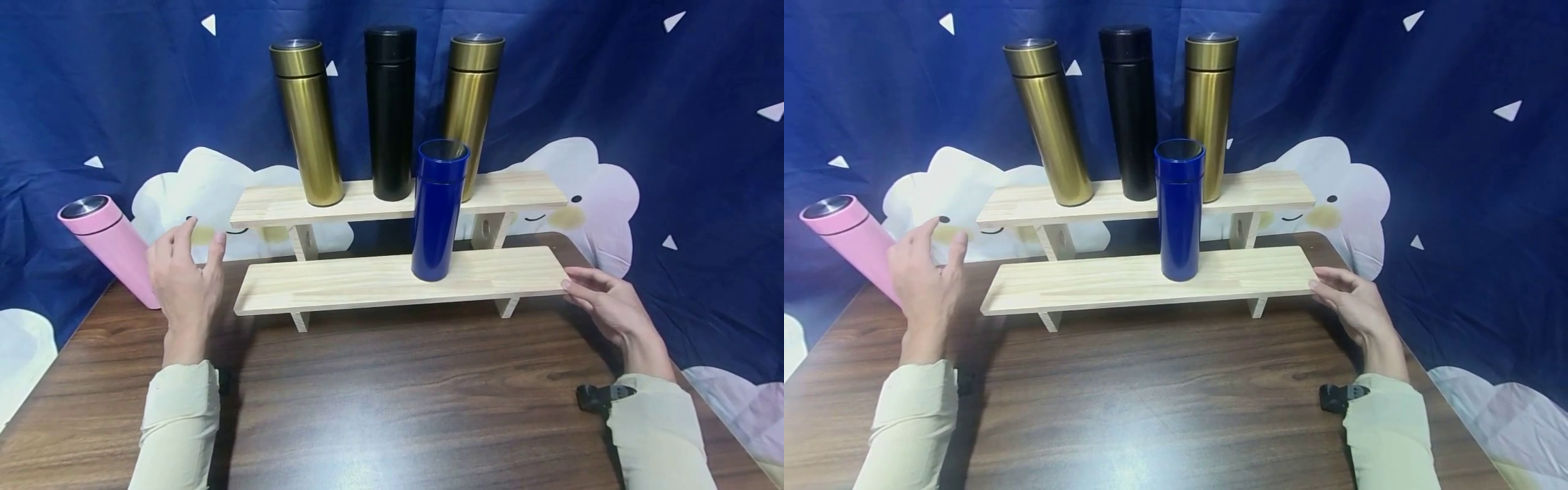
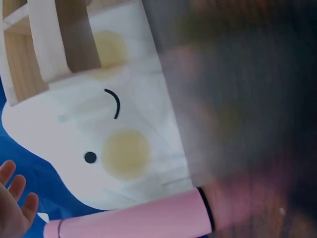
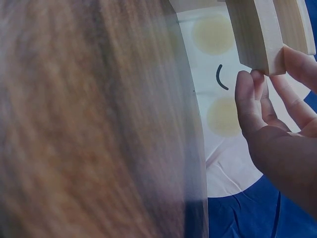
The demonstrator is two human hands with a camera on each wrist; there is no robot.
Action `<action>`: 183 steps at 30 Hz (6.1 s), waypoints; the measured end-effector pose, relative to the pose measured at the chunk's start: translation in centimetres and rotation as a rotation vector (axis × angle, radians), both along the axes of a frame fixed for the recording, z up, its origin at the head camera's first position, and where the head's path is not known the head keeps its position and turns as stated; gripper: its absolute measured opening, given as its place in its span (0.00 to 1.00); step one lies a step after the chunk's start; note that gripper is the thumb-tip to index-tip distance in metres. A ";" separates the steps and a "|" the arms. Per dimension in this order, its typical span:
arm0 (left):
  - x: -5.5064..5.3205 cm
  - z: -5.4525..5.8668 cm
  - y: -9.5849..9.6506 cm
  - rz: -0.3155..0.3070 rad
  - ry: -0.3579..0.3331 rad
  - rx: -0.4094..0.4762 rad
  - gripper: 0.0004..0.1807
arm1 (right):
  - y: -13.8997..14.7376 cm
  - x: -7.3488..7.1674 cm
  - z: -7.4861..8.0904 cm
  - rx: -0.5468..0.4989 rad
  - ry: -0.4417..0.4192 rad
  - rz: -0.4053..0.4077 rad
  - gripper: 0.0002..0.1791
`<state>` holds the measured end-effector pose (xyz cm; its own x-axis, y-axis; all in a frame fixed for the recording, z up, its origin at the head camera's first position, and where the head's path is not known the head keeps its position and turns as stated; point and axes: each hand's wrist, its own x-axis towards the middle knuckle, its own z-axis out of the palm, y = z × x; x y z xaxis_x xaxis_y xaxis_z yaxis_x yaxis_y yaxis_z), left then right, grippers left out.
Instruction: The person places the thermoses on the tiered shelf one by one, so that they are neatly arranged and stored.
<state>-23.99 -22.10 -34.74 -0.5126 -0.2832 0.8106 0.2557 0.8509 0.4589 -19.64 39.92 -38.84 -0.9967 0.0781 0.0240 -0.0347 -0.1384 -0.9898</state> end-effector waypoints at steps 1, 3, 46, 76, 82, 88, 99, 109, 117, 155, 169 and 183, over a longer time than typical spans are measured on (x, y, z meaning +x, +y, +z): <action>0.1 -0.1 -0.2 0.007 0.002 0.006 0.32 | 0.0 0.0 0.0 0.005 -0.001 -0.001 0.14; 0.2 -0.4 -0.5 0.016 0.007 0.032 0.31 | -0.1 0.0 0.1 0.005 -0.003 -0.001 0.14; -0.8 0.8 -8.7 0.249 0.020 0.568 0.44 | -0.2 0.1 0.2 0.024 -0.018 -0.018 0.13; -3.4 2.0 -10.9 0.145 -0.140 0.711 0.49 | -0.2 0.1 0.1 0.012 -0.017 -0.027 0.13; -3.5 1.8 -10.8 0.184 -0.152 0.726 0.45 | -0.3 0.1 0.0 0.012 -0.021 -0.030 0.12; -3.3 1.9 -10.3 0.181 -0.131 0.728 0.43 | -0.2 0.1 0.1 0.006 -0.016 -0.024 0.13; -3.3 1.9 -10.3 0.158 -0.114 0.756 0.43 | -0.2 0.1 0.2 0.010 -0.015 -0.021 0.12; -3.0 1.1 -10.5 0.125 -0.101 0.725 0.43 | -0.3 0.3 0.1 0.025 -0.019 -0.026 0.12; -1.7 1.9 -8.6 0.043 0.027 0.564 0.41 | -0.2 0.2 0.1 0.033 -0.017 -0.032 0.12; 0.3 3.1 -5.1 -0.099 0.006 0.164 0.42 | -0.2 0.1 0.3 0.000 0.001 -0.007 0.13; 0.8 3.0 -3.6 -0.162 0.027 0.090 0.43 | -0.2 0.0 0.2 0.008 -0.004 -0.007 0.13; 1.0 2.9 -2.0 -0.226 0.034 0.041 0.42 | -0.2 0.2 0.2 0.012 -0.007 -0.012 0.12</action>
<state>-22.99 -24.08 -31.85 -0.5397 -0.1975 0.8184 0.4531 0.7512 0.4800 -19.49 39.75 -38.59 -0.9958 0.0899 0.0183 -0.0296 -0.1262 -0.9916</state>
